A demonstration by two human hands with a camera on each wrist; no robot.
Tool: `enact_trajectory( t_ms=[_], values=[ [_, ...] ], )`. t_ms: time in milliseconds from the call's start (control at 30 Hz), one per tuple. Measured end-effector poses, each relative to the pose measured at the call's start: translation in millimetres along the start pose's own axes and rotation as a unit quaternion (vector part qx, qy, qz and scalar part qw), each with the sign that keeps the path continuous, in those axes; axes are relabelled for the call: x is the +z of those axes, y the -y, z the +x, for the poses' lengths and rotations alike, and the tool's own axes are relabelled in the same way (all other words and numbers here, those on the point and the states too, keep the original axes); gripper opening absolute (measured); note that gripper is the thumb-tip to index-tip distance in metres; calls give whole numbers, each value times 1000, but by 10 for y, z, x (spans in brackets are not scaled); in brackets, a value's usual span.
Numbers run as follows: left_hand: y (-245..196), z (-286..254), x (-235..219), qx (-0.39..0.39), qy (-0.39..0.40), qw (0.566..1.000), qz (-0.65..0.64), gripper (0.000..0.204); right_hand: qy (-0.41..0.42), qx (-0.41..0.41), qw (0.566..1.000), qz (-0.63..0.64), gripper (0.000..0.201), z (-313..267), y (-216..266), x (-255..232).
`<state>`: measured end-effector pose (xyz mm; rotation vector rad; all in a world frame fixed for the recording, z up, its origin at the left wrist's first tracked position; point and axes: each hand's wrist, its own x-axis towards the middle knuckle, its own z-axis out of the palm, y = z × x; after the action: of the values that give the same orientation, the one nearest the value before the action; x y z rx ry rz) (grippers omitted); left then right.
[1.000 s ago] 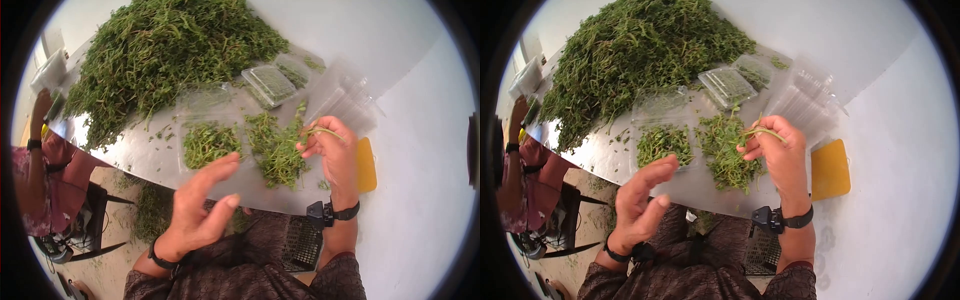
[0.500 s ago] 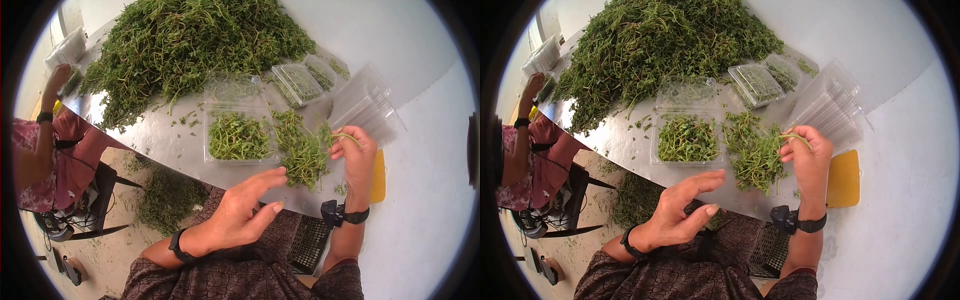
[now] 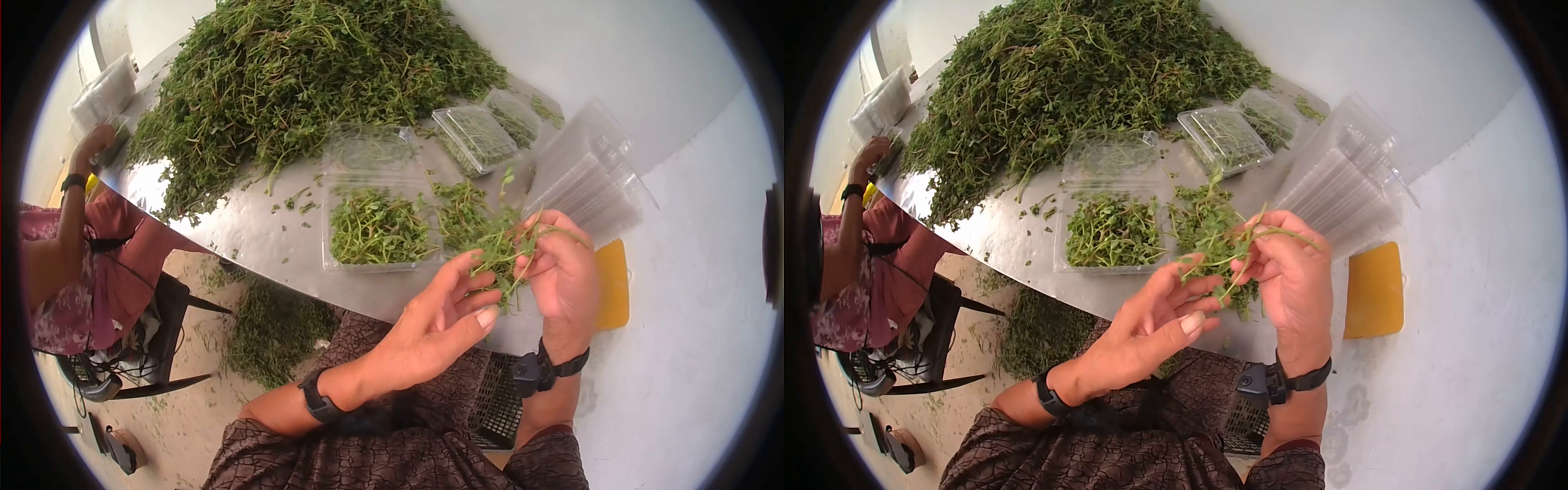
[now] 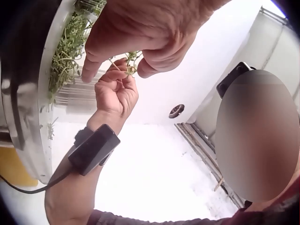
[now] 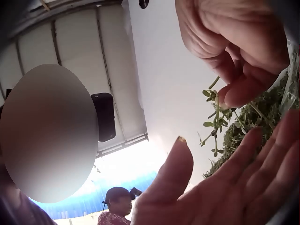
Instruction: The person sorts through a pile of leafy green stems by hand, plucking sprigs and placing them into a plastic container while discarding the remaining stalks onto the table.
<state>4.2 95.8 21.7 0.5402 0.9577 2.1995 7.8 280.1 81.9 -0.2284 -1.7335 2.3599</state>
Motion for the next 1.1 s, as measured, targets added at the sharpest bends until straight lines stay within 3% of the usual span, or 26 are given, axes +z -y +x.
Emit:
enact_trajectory(
  t_ms=[133,233,400,467,533,567,600,667,800,933,1033,1100],
  values=[
    [-18,111,22,32,26,997,-61,67,7,-2,1000,-11,15,-25,-53,75],
    [-67,168,49,50,-13,997,-52,64,0,-38,998,-58,13,-11,-93,98],
    [-27,197,81,52,-37,995,-74,58,-14,-88,961,-261,12,-155,-84,250],
    [0,171,84,50,-53,995,-75,54,-25,-45,971,-235,11,-222,-100,348],
    [2,125,65,58,-99,990,-84,44,35,-252,885,-389,12,-220,-212,331],
    [0,112,49,56,-100,990,-83,44,45,-260,853,-450,19,-256,-200,351],
    [-4,102,28,68,-111,987,-90,38,45,-259,854,-449,19,-264,-199,376],
    [-24,79,-17,77,-122,985,-94,33,77,-346,804,-477,21,-276,-205,428],
    [-119,34,-51,91,-144,982,-79,21,108,-344,829,-428,22,-276,-159,489],
    [-256,-3,-144,91,-177,975,-100,12,73,-349,841,-407,21,-219,-122,417],
    [-329,-63,-232,112,-200,967,-111,10,44,-251,873,-415,24,-117,-208,356],
    [-368,-76,-309,119,-194,968,-108,10,48,-208,865,-455,24,-25,-303,297]
  ],
)
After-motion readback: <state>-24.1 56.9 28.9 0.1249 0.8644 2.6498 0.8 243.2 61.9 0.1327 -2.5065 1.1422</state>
